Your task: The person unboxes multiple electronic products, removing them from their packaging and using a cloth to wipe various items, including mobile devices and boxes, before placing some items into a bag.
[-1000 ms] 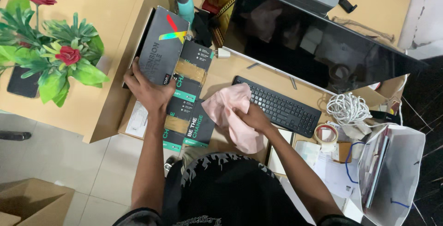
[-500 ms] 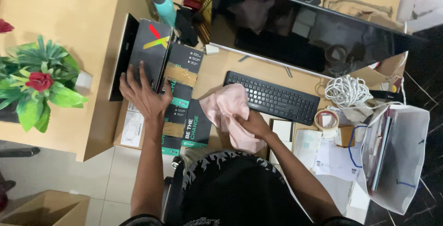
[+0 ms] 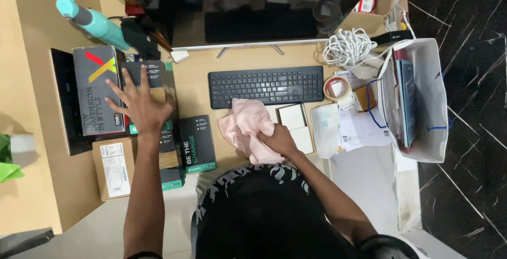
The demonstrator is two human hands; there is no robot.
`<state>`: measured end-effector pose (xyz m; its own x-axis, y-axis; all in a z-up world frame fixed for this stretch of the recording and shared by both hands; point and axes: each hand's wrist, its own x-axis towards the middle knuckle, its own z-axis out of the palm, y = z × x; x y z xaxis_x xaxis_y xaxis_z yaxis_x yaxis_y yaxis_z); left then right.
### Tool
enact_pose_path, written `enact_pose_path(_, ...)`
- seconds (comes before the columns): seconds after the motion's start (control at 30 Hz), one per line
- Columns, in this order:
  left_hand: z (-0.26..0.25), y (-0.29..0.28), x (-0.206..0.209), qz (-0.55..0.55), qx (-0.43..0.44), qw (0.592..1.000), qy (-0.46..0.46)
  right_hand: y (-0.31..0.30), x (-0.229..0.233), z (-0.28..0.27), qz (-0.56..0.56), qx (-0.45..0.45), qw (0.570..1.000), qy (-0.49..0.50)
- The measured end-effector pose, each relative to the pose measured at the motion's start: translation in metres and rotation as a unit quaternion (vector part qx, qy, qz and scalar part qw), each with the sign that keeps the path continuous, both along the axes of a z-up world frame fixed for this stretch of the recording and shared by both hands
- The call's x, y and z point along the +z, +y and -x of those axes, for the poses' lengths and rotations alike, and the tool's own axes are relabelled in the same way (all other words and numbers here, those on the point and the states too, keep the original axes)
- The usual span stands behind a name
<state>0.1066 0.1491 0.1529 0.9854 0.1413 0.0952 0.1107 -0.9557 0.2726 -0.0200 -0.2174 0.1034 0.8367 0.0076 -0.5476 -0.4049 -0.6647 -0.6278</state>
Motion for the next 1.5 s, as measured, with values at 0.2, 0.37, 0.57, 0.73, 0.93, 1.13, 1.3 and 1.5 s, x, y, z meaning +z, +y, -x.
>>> enact_pose_path(0.2,-0.005,0.001,0.003,-0.001,0.007,1.000,0.008,-0.023,-0.019,0.019,-0.016,-0.063,0.997,0.037)
enact_pose_path(0.37,-0.015,0.004,0.001,-0.017,0.031,0.999,0.011,-0.020,-0.021,0.015,-0.017,-0.056,0.998,0.029)
enact_pose_path(0.57,-0.001,-0.010,0.003,-0.073,0.081,0.994,0.009,-0.010,-0.011,-0.004,0.008,-0.008,1.000,0.014)
enact_pose_path(0.73,0.006,-0.016,0.010,-0.082,0.103,0.990,0.056,-0.012,-0.014,-0.008,0.030,-0.011,0.999,0.012)
enact_pose_path(0.93,0.001,-0.020,0.013,-0.065,0.108,0.989,0.084,-0.021,-0.017,0.006,-0.025,-0.058,0.998,-0.006)
enact_pose_path(1.13,-0.012,-0.048,0.023,-0.009,0.113,0.990,0.083,-0.019,0.006,0.006,0.016,-0.087,0.996,0.013)
enact_pose_path(1.3,-0.012,-0.088,0.016,-0.020,-0.026,0.999,0.019,-0.021,0.009,0.004,0.009,-0.033,0.998,-0.050)
enact_pose_path(1.5,0.021,-0.157,-0.025,0.119,-0.163,0.973,0.112,-0.034,-0.006,0.011,0.046,-0.143,0.982,-0.118)
